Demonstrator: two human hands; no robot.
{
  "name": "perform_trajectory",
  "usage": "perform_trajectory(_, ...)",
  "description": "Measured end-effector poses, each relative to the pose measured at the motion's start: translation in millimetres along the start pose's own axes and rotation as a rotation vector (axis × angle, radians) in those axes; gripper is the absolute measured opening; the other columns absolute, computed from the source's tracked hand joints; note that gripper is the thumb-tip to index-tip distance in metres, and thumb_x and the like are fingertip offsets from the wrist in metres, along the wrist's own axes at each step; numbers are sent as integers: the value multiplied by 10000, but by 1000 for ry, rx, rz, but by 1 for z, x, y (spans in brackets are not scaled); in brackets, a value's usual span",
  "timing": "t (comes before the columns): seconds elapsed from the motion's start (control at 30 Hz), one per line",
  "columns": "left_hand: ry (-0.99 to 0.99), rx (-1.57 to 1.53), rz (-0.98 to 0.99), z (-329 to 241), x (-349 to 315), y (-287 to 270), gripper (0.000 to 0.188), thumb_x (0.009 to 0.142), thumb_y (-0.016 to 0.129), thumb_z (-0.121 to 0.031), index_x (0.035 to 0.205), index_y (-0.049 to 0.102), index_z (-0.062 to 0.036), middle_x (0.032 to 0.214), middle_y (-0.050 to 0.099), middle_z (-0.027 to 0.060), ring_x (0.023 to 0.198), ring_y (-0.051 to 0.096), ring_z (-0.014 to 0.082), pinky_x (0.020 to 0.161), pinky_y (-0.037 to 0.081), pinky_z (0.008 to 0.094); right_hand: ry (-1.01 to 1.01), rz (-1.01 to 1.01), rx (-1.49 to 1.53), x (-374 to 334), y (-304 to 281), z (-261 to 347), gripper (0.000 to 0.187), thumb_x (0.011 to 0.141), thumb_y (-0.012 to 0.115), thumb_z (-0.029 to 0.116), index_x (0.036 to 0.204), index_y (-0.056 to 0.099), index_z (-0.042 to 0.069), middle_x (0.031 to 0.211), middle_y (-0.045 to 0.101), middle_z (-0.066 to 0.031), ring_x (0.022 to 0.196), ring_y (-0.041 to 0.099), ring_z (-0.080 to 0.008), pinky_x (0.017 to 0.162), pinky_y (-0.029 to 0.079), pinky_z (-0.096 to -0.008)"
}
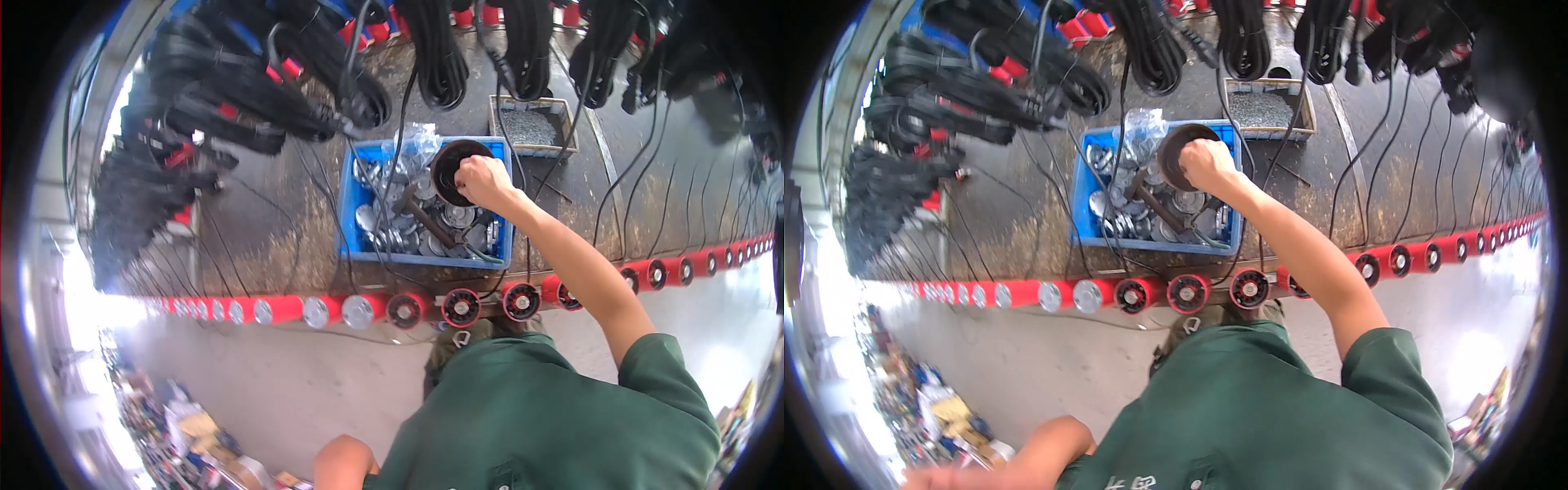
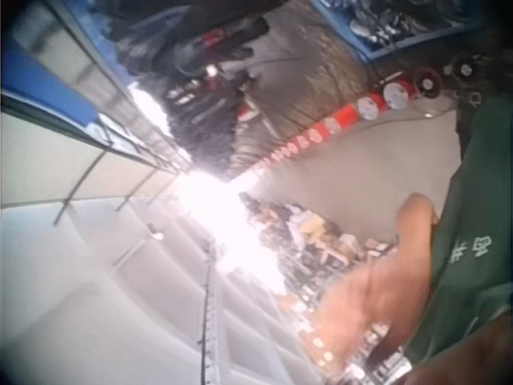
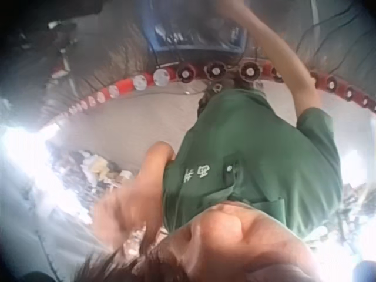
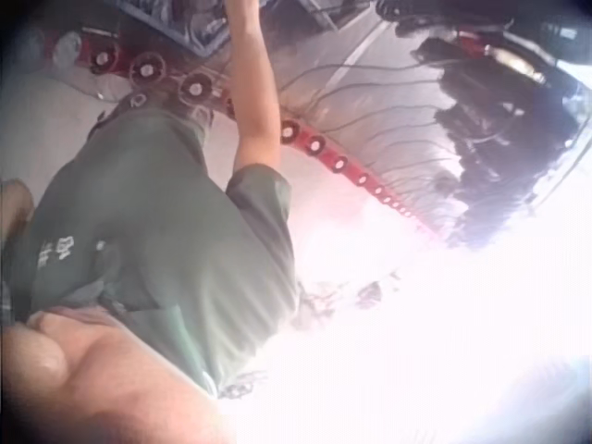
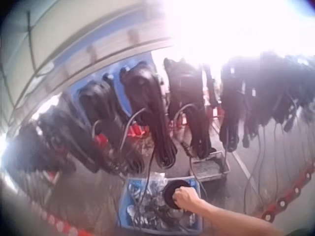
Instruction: The person assembles cylindrical electronic or siren components by hand, placing silver caps onto red cylinders and securing them with pliers and a hammer before placing them in a row on a long workbench.
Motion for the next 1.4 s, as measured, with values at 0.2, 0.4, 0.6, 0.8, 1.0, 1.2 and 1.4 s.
perform_trajectory(0.2, -940, 798, 835, 223, -183, -130, 117, 967, 660, 6, 1067, 708, 41, 1083, 704, 149, 1007, 695, 251, 926, 537, 356, 1, -4, -48, -26, -23, -16, 93, 754, 738, 178, 762, 787, 99, 821, 743, -114, 805, 741, -350, 702, 599, -467)
perform_trajectory(0.4, -378, 981, 2158, 367, -322, -239, 182, 818, 670, -8, 993, 713, -39, 1195, 675, 152, 1161, 620, 374, 961, 528, 443, 167, -356, 231, -53, -75, 6, 135, 801, 761, 222, 889, 792, 124, 902, 714, -78, 870, 730, -321, 777, 602, -442)
perform_trajectory(0.6, -229, 978, 2655, 411, -370, -256, 344, 926, 628, -186, 1231, 765, -102, 1288, 736, 112, 1299, 608, 314, 1078, 464, 444, 324, -462, 406, -107, -98, 11, 167, 851, 805, 243, 906, 797, 85, 891, 719, -115, 869, 728, -335, 772, 590, -436)
perform_trajectory(0.8, -376, 1144, 2318, 388, -315, -214, 566, 772, 857, -244, 1283, 688, -71, 1242, 657, 171, 1225, 595, 344, 1015, 500, 443, 507, -426, 710, -151, -107, 26, 197, 867, 823, 167, 955, 783, -4, 857, 719, -95, 750, 703, -185, 686, 540, -329)
perform_trajectory(1.0, -985, 1047, 1162, 291, -224, -196, 901, 683, 969, -287, 1444, 557, -37, 1311, 582, 184, 1225, 552, 373, 1058, 475, 492, 760, -358, 891, -200, -100, 22, 209, 913, 807, 172, 996, 788, -19, 845, 749, -66, 781, 664, -101, 728, 542, -285)
perform_trajectory(1.2, -835, 624, 1491, 236, -301, -148, 854, 625, 951, -203, 1396, 593, -117, 1248, 586, 159, 1177, 524, 404, 1036, 448, 511, 566, -350, 929, -154, -101, 44, 204, 925, 803, 181, 1014, 785, -2, 890, 741, -53, 820, 667, -107, 737, 535, -296)
perform_trajectory(1.4, -1628, 61, 451, 222, -284, -146, 944, 804, 864, -65, 1616, 392, -154, 1397, 582, 85, 1209, 608, 269, 1019, 548, 453, 398, -80, 855, -114, -146, 89, 215, 938, 788, 180, 1048, 770, -4, 896, 731, -38, 795, 648, -87, 709, 523, -278)
Point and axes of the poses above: each hand's wrist, its own x-axis towards the middle knuckle, its own y-axis out of the palm, z = x × y, the point moved 4 cm from there along x, towards the middle knuckle
